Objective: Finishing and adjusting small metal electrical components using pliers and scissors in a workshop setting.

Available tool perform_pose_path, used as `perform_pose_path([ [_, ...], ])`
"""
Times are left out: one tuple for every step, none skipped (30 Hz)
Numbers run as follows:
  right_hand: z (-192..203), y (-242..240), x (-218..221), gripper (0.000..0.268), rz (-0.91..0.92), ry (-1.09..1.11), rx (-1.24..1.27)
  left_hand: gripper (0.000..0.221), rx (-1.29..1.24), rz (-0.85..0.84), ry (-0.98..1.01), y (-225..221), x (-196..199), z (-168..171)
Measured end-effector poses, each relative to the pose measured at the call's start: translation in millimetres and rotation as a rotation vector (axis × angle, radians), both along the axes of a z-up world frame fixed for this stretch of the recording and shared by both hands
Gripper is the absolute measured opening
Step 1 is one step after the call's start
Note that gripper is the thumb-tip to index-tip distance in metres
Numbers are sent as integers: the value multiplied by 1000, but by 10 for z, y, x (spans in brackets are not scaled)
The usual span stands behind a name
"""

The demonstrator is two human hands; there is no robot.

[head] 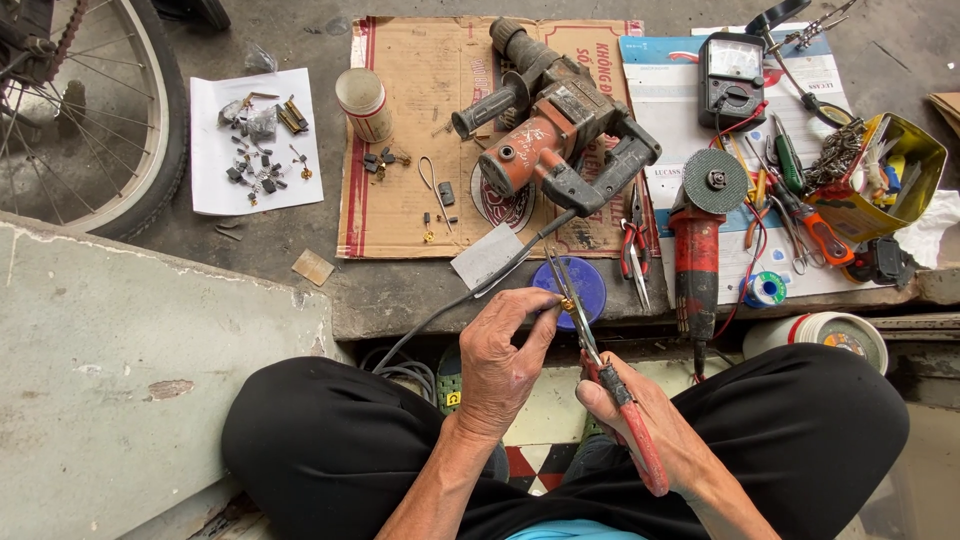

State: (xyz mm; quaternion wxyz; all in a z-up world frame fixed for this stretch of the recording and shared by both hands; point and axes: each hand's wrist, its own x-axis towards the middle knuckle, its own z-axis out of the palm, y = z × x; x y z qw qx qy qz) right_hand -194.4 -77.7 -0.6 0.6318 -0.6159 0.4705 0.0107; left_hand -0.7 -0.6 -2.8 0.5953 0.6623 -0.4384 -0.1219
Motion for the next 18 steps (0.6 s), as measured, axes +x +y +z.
perform_pose_path([
  [16, 2, 7, 42, -13, -3, 10, 21, -4, 0, 9, -1, 0, 0],
  [18, 0, 7, 42, -14, -3, 10, 21, -4, 0, 10, -2, -2, 2],
  [20, -1, 6, 45, -14, 1, 1, 21, -4, 3, 18, -3, -4, 4],
  [21, 1, 6, 47, -14, 6, -7, 22, -3, 5, 26, -1, -5, 5],
  [15, 6, 7, 47, -15, 6, -7, 22, -2, 5, 27, 3, -5, 2],
  [10, 3, 8, 48, -20, 6, -3, 21, 0, 6, 23, 0, -4, 0],
  [4, 0, 10, 49, -26, 6, 1, 20, 3, 7, 20, -4, -4, -3],
  [13, 0, 12, 49, -26, 7, 1, 20, 3, 7, 20, -2, -6, -6],
  [22, 1, 15, 51, -16, 25, -8, 21, 2, 6, 25, 0, -7, -10],
  [31, -2, 20, 52, -7, 43, -18, 21, 0, 5, 28, -2, -7, -13],
  [20, -5, 18, 52, -7, 44, -18, 21, 0, 5, 29, 1, -8, -9],
  [8, -9, 16, 53, 0, 60, -27, 21, 1, 5, 34, 3, -7, -4],
  [-3, -12, 15, 54, 8, 76, -36, 21, 2, 4, 39, 6, -7, 0],
  [-4, -15, 18, 54, 8, 75, -35, 21, 2, 5, 39, 8, -8, -4],
  [-4, -16, 20, 55, 19, 82, -48, 21, 5, 10, 40, 11, -9, -7],
  [-4, -19, 22, 56, 29, 90, -61, 20, 7, 14, 40, 13, -10, -10],
  [23, -17, 40, 56, 29, 89, -61, 20, 7, 14, 40, 17, -3, -27],
  [50, -19, 58, 57, 35, 117, -64, 21, 9, 12, 10, 17, 4, -43],
])
